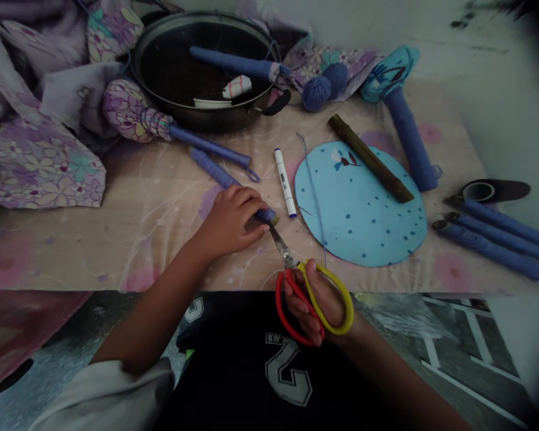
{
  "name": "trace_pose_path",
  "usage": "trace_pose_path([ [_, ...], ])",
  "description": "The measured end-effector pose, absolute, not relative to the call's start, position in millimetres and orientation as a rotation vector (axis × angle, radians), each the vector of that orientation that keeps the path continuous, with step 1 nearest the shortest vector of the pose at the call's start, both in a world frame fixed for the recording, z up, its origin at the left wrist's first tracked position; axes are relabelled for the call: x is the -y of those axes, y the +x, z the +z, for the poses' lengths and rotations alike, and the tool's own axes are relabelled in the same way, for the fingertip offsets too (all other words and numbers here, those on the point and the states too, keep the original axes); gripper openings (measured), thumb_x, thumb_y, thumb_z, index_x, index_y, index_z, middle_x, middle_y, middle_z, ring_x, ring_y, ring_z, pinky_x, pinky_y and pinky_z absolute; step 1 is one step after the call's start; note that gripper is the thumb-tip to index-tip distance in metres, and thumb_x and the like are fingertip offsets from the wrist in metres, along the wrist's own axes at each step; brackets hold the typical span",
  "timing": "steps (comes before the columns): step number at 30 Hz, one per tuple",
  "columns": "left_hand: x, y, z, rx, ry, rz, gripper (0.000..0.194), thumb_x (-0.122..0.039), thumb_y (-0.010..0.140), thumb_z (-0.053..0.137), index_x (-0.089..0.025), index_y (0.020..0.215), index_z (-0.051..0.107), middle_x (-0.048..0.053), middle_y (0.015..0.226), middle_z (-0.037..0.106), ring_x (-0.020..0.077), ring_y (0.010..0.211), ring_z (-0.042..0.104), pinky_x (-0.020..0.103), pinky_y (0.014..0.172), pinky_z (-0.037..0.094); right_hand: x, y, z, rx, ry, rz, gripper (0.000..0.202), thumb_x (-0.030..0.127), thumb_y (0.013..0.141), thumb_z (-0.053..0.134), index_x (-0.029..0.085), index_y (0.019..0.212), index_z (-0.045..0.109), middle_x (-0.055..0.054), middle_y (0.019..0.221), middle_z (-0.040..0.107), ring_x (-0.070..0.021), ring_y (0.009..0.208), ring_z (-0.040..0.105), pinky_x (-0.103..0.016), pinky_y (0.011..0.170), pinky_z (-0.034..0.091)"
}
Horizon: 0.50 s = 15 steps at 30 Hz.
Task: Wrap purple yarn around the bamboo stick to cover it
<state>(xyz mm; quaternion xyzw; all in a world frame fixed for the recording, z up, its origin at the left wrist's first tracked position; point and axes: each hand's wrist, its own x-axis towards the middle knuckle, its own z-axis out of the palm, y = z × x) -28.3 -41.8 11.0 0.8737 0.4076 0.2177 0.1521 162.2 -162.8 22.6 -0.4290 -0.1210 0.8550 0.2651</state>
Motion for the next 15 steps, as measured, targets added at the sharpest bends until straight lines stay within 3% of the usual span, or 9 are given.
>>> trace_pose_path([
  [5,40.1,-30.2,9.4,-1.148,2.496,0.62,0.035,-0.044,0.081,0.054,-0.019,0.103,0.062,0.009,0.108,0.061,0.0256,0.102,0.049,0.043,0.089,0.036,164.2,160.1,21.4,0.353,-1.15,2.296,0.063,0.08,0.074,0.034,0.018,0.07,0.048,0.01,0.04,0.04,-0.0039,0.019,0.032,-0.015,0.019,0.032],
  [15,47.7,-20.9,4.6,-1.253,2.645,0.722,0.019,-0.028,0.086,0.049,-0.02,0.091,0.066,0.008,0.099,0.065,0.0243,0.096,0.051,0.043,0.082,0.039,166.9,160.9,25.6,0.415,-1.261,2.225,0.063,0.081,0.069,0.04,0.018,0.07,0.046,0.009,0.038,0.042,-0.0044,0.019,0.033,-0.015,0.019,0.032],
])
